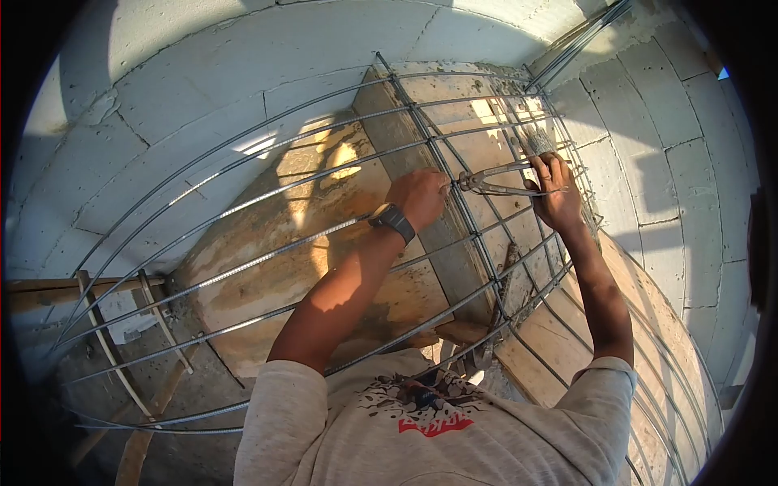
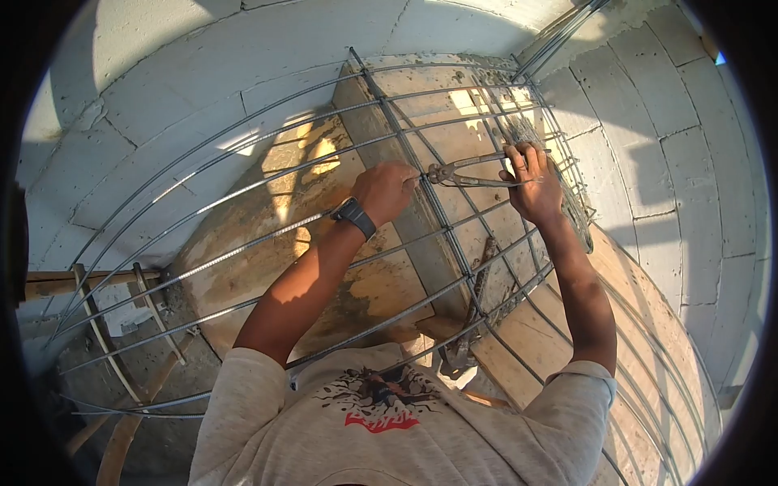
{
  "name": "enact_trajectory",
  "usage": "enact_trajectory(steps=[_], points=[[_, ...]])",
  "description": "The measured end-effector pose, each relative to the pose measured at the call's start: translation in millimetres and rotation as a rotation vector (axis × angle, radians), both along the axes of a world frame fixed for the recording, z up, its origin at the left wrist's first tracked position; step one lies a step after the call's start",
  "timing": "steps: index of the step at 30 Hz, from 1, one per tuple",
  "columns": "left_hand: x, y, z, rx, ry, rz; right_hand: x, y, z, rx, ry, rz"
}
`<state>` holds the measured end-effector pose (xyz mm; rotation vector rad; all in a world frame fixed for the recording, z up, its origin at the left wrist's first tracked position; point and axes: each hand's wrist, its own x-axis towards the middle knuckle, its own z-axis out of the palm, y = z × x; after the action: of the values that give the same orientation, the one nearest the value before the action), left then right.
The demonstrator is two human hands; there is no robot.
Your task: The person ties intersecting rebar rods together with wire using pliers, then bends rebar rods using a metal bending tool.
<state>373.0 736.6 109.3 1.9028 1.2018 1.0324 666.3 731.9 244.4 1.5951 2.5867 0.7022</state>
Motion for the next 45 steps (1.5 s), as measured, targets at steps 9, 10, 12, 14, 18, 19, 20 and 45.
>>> enact_trajectory(steps=[9,10,12,14,18,19,20,45], points=[[-1,-1,3,-0.044,0.02,-0.015,-2,23,23,0.041,-0.112,0.148],[-1,0,2,-0.032,0.026,-0.018,-5,28,27,0.057,-0.172,0.162],[-2,0,2,-0.012,0.038,-0.022,-2,37,29,0.108,-0.241,0.198],[-3,1,2,-0.012,0.048,-0.024,-2,47,31,0.123,-0.312,0.24],[0,-2,-1,0.036,-0.041,0.002,-13,72,50,0.041,-0.426,0.303],[0,-1,-1,0.036,-0.035,-0.005,-17,78,52,0.023,-0.436,0.316],[0,0,-2,0.036,-0.029,-0.011,-22,84,54,0.006,-0.446,0.33],[4,3,-1,-0.035,0.012,0.025,-85,41,90,-0.807,-0.461,-0.476]])
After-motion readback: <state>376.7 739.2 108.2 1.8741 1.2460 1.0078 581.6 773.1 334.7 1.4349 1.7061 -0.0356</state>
